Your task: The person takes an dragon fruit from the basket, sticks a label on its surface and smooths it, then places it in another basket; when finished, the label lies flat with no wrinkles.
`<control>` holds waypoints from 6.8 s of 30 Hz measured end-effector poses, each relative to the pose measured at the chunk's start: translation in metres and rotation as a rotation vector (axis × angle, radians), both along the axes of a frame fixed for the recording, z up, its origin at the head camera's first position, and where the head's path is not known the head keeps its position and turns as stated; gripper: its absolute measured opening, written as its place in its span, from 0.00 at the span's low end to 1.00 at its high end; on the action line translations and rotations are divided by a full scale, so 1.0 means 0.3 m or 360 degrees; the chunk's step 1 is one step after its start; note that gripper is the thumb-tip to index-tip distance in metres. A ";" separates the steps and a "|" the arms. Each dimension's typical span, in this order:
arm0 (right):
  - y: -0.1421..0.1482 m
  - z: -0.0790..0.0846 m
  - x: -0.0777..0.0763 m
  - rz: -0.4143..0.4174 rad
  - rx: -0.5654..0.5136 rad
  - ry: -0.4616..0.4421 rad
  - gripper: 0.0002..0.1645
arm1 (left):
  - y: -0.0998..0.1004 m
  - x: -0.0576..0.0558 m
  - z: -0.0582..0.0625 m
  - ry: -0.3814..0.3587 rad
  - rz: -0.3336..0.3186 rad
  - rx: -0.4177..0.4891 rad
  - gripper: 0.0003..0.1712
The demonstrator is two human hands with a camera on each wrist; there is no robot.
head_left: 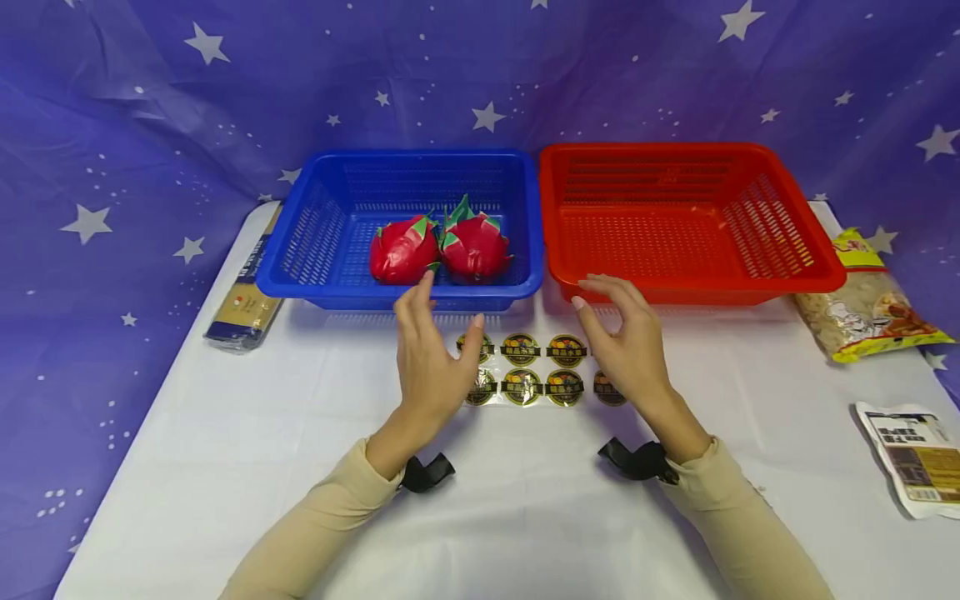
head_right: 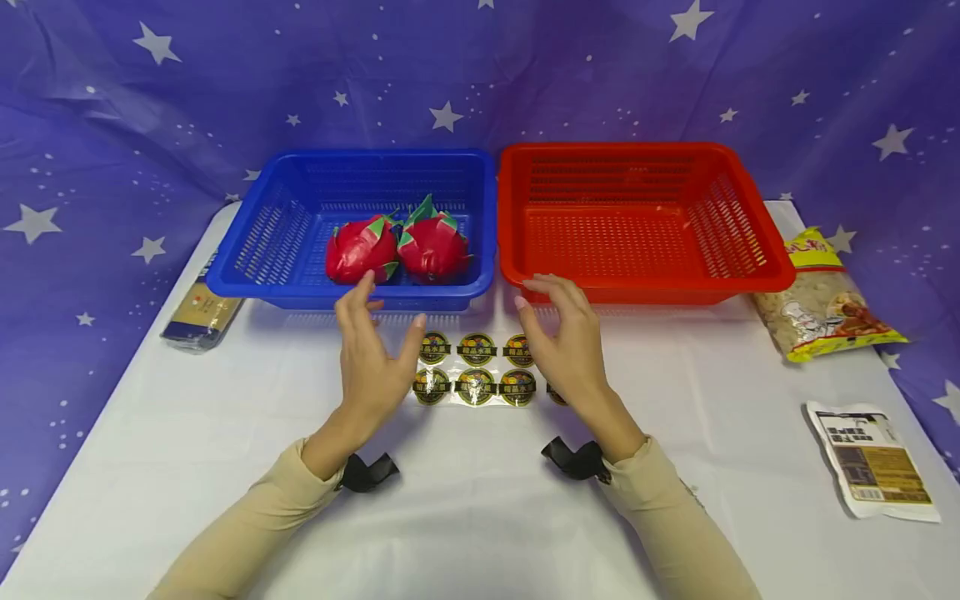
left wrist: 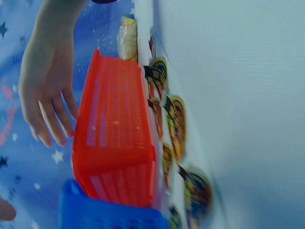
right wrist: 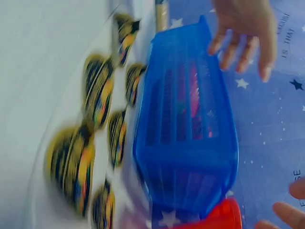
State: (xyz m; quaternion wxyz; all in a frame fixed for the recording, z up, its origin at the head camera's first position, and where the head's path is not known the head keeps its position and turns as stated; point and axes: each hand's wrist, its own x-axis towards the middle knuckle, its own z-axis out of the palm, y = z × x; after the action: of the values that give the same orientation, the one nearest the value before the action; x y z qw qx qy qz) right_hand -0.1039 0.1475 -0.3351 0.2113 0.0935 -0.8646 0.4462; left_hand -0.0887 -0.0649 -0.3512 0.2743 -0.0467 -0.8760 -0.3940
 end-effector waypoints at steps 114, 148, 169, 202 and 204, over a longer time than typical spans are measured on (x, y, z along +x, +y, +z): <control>-0.385 0.056 -0.491 0.0264 -0.0338 -0.1771 0.45 | -0.204 -0.123 -0.144 -0.0014 0.0597 0.0404 0.41; -0.316 0.110 -0.411 0.0975 -0.1134 -0.1425 0.23 | -0.206 -0.128 -0.152 0.0049 0.0601 0.0338 0.40; -0.113 0.109 -0.023 0.0767 -0.0612 -0.1230 0.33 | -0.206 -0.130 -0.147 0.0004 0.0621 0.0298 0.41; -0.110 -0.090 0.393 0.0542 -0.0528 -0.1491 0.30 | -0.217 -0.130 -0.150 0.0002 0.0640 0.0249 0.41; -0.110 -0.089 0.390 0.0543 -0.0508 -0.1519 0.29 | -0.218 -0.132 -0.149 -0.0002 0.0641 0.0246 0.41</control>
State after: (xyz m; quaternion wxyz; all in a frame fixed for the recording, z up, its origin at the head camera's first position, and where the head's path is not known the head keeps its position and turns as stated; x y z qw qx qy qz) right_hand 0.0130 0.1145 -0.3619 -0.2698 -0.0140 -0.7584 0.5932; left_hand -0.1282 -0.1304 -0.3960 0.3498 0.1508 -0.8349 -0.3974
